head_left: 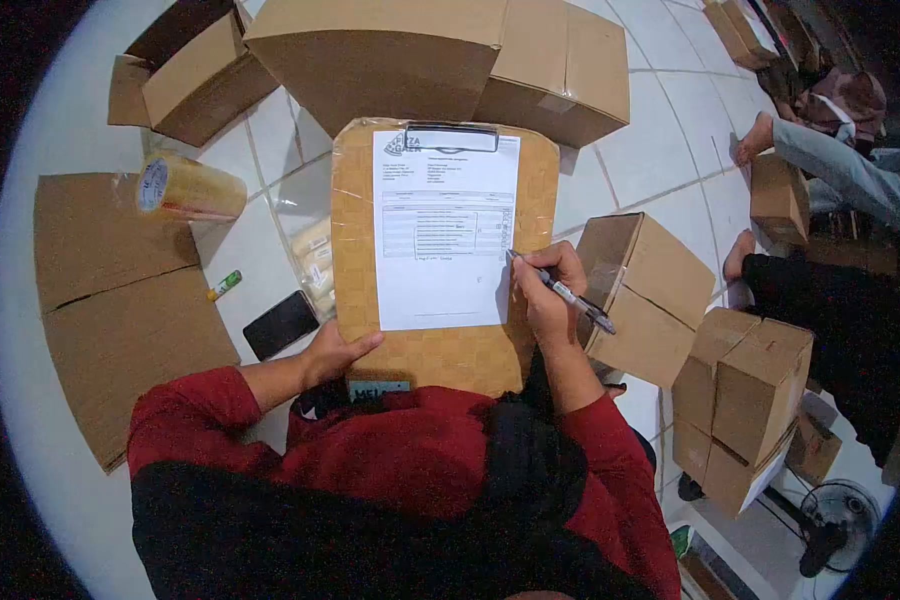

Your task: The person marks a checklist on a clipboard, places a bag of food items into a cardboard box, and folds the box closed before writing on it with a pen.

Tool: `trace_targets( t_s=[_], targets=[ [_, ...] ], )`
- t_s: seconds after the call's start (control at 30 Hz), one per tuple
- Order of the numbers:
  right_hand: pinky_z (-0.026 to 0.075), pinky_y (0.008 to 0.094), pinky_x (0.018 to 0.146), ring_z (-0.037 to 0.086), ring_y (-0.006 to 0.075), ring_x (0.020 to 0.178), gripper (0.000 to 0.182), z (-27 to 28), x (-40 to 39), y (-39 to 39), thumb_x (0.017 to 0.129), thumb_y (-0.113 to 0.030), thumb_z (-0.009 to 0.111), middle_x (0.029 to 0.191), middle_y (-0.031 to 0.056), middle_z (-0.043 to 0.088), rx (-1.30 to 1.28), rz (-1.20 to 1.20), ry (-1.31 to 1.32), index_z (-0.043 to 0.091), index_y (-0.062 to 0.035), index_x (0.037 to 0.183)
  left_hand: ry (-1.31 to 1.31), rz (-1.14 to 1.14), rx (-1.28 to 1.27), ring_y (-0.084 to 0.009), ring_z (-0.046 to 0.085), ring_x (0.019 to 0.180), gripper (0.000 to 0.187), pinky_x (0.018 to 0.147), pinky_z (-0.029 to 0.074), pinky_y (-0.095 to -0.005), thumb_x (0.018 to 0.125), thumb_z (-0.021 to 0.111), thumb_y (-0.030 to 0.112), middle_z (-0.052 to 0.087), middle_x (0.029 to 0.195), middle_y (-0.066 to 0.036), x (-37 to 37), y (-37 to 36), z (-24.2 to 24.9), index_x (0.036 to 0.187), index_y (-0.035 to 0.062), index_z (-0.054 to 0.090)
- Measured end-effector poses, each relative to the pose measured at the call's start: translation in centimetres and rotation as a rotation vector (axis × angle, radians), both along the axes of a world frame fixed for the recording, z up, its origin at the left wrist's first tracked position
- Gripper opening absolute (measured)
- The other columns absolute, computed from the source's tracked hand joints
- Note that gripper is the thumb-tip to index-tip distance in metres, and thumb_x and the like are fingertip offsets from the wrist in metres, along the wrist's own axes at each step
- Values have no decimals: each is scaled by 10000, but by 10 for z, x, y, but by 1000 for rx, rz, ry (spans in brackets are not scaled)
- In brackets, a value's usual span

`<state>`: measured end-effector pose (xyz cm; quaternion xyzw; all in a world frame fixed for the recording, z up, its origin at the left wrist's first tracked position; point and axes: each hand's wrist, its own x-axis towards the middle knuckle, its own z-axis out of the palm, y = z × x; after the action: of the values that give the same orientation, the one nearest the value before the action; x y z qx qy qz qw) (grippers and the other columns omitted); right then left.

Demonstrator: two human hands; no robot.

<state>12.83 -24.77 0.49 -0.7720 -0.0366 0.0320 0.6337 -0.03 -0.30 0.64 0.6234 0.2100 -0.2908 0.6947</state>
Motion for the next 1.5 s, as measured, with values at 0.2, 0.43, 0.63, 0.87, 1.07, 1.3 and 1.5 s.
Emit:
trace_targets(
  t_s=[0.2, 0.43, 0.63, 0.87, 1.07, 1.3, 1.5],
  targets=[
    [358, 248, 530, 455, 163, 575, 119, -1, 1, 4, 629, -7, 591, 624, 67, 452, 6, 0, -38, 472, -10, 639, -24, 1, -39, -155, 473, 941, 406, 809, 379, -279, 764, 564, 154, 506, 1034, -97, 1, -1, 1, 1101, -14, 410],
    [367, 250, 525, 458, 146, 583, 110, -5, 3, 3, 645, -18, 575, 617, 60, 449, -25, -5, -42, 467, -10, 663, -54, 25, -61, -154, 482, 918, 408, 790, 390, -276, 759, 576, 176, 515, 1011, -92, -2, 0, -9, 1084, -15, 424],
    [437, 316, 652, 512, 172, 739, 147, 29, 1, -11, 790, -60, 457, 763, 82, 509, 296, -158, 73, 448, -4, 926, -97, -106, 105, -151, 507, 846, 416, 735, 418, -283, 764, 564, 272, 540, 960, -91, 1, 4, -9, 1059, -3, 462],
    [420, 257, 628, 506, 155, 720, 371, -3, -27, -44, 818, -324, 436, 892, 124, 518, -286, 35, 264, 447, -31, 1045, 15, -1146, 163, -157, 516, 860, 445, 736, 413, -278, 757, 538, 369, 565, 933, -104, 75, 68, 33, 1022, 11, 512],
    [371, 269, 489, 413, 109, 564, 242, 9, -56, -28, 732, -248, 593, 686, 1, 483, -110, -119, 558, 514, -81, 888, -645, -276, 654, -282, 435, 1024, 485, 868, 346, -323, 730, 539, 130, 419, 1144, -202, 63, 145, -97, 1165, 8, 361],
    [403, 249, 736, 484, 146, 867, 295, 17, -91, -80, 772, -95, 536, 927, 53, 523, 588, -199, 343, 457, -31, 1049, -903, -117, 384, -287, 427, 1032, 516, 869, 343, -322, 729, 537, 114, 398, 1159, -210, 129, 53, -166, 1185, 4, 322],
    [435, 284, 729, 512, 164, 846, 274, 23, -127, -154, 768, -88, 539, 916, 72, 526, 652, -434, 204, 458, -31, 1023, -791, 137, 249, -292, 419, 1039, 549, 869, 340, -322, 728, 534, 99, 376, 1173, -219, 90, 61, -206, 1205, 0, 282]
  ],
)
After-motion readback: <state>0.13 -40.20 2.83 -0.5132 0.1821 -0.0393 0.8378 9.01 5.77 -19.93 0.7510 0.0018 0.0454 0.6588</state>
